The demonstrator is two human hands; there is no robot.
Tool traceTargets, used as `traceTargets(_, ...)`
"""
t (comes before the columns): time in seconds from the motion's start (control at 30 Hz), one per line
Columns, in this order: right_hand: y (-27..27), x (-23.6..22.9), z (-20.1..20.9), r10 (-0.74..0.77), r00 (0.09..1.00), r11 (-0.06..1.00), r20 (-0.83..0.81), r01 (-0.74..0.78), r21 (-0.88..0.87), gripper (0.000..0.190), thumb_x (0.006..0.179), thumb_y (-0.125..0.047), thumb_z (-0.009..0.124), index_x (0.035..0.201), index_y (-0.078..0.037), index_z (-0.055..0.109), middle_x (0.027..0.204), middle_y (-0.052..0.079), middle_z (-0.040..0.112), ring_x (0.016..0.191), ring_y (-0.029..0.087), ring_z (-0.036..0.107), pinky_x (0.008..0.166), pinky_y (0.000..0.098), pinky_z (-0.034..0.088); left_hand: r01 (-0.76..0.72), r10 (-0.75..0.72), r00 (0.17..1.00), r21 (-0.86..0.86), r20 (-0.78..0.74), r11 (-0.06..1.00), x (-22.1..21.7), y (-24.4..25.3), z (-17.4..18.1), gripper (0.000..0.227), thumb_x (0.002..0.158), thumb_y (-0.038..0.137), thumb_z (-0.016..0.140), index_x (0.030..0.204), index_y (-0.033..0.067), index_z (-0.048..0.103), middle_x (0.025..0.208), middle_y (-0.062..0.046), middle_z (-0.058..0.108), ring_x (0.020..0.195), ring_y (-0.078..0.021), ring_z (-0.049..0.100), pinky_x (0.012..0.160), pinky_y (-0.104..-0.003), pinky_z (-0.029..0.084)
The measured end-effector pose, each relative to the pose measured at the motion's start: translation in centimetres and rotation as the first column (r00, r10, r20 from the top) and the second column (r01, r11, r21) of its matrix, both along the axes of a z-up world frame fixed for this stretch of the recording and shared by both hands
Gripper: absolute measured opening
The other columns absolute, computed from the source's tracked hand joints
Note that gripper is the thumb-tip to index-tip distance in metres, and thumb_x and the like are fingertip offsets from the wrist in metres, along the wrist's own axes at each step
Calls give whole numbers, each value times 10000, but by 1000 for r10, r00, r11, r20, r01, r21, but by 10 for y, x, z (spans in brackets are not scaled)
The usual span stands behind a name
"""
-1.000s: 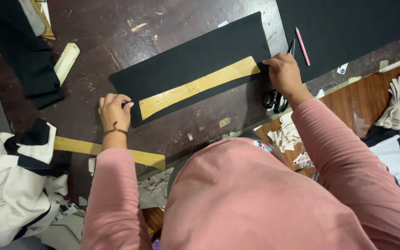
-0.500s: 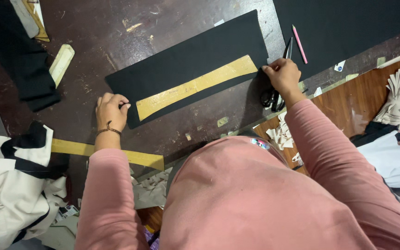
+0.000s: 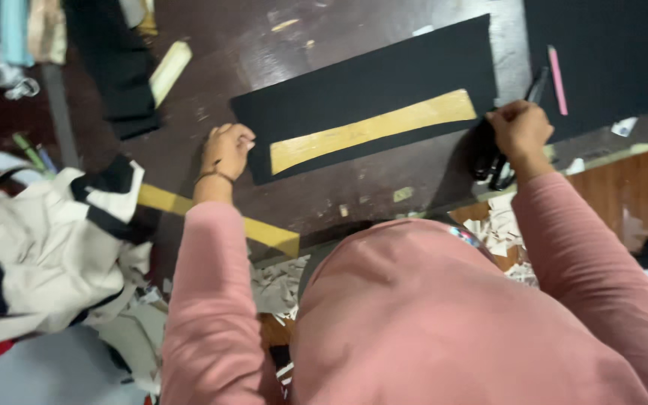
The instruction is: The person places a yellow pattern on a black fabric sheet and uses scissors to cut along the pattern's edge. After cutting, the person removes the pattern and sets the cut fabric piece aside on the table.
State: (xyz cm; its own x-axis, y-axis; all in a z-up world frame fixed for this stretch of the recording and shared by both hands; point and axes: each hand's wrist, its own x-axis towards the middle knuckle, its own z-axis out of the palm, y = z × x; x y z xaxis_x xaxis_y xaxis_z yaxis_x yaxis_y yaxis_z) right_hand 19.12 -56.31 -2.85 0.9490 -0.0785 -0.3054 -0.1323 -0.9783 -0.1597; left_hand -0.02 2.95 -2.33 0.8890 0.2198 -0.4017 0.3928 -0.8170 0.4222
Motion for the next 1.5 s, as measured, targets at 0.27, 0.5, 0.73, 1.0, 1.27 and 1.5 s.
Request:
traceTargets(0.27, 10, 3, 17, -105, 991, 992, -81, 110, 55, 165, 901, -451, 832, 894, -295, 776, 841, -36, 730, 858, 264, 689, 881, 426, 388, 7, -4, 999, -65, 43, 998, 6, -8, 23, 136, 941, 25, 675, 943, 157, 711, 972, -88, 676, 998, -332, 571, 783, -492, 506)
traceTargets(0.5, 21, 0, 33, -112, 988, 987, -106, 122, 100, 170, 939, -400, 837, 886, -263, 752, 843, -37, 706, 854, 240, 649, 932, 423, 340, -14, 16, 998, -38, 55, 999, 5, -10, 24, 124, 910, 52, 688, 933, 174, 691, 951, -59, 694, 973, -342, 594, 735, -506, 508)
traceTargets(0.73, 16, -2, 25, -117, 988, 985, -96, 128, 115, 178, 945, -372, 851, 890, -235, 751, 845, -23, 716, 859, 242, 647, 952, 421, 326, -29, 31, 995, -27, 95, 999, 0, -14, 27, 108, 915, 56, 693, 920, 163, 701, 944, -80, 687, 951, -337, 592, 732, -496, 512)
traceTargets(1.0, -24, -85, 45, -132, 991, 984, 0, 131, 119, 291, 910, -373, 821, 1030, -122, 737, 895, 149, 713, 925, 405, 715, 804, 493, 542, 101, -135, 950, 132, 282, 986, -25, -128, 77, 230, 892, 105, 672, 1116, 148, 703, 1204, -86, 585, 1100, -368, 589, 865, -512, 549)
traceTargets(1.27, -28, -94, 55, -115, 977, 990, -182, 128, 61, 541, 816, -572, 826, 1020, -90, 689, 952, 139, 746, 973, 399, 724, 810, 487, 547, 274, -275, 936, 34, 221, 961, -1, -254, 76, 524, 850, 95, 647, 1369, 163, 617, 1337, -90, 533, 1261, -334, 508, 934, -492, 522)
traceTargets(1.5, -87, -63, 106, -54, 840, 539, -540, 479, 692, 239, 880, -126, 688, 1093, -29, 642, 977, 112, 741, 888, 221, 730, 637, 293, 571, 324, -322, 924, 28, 207, 946, 47, -347, 63, 548, 860, 90, 621, 1404, 141, 573, 1381, -101, 497, 1334, -319, 443, 1035, -472, 441)
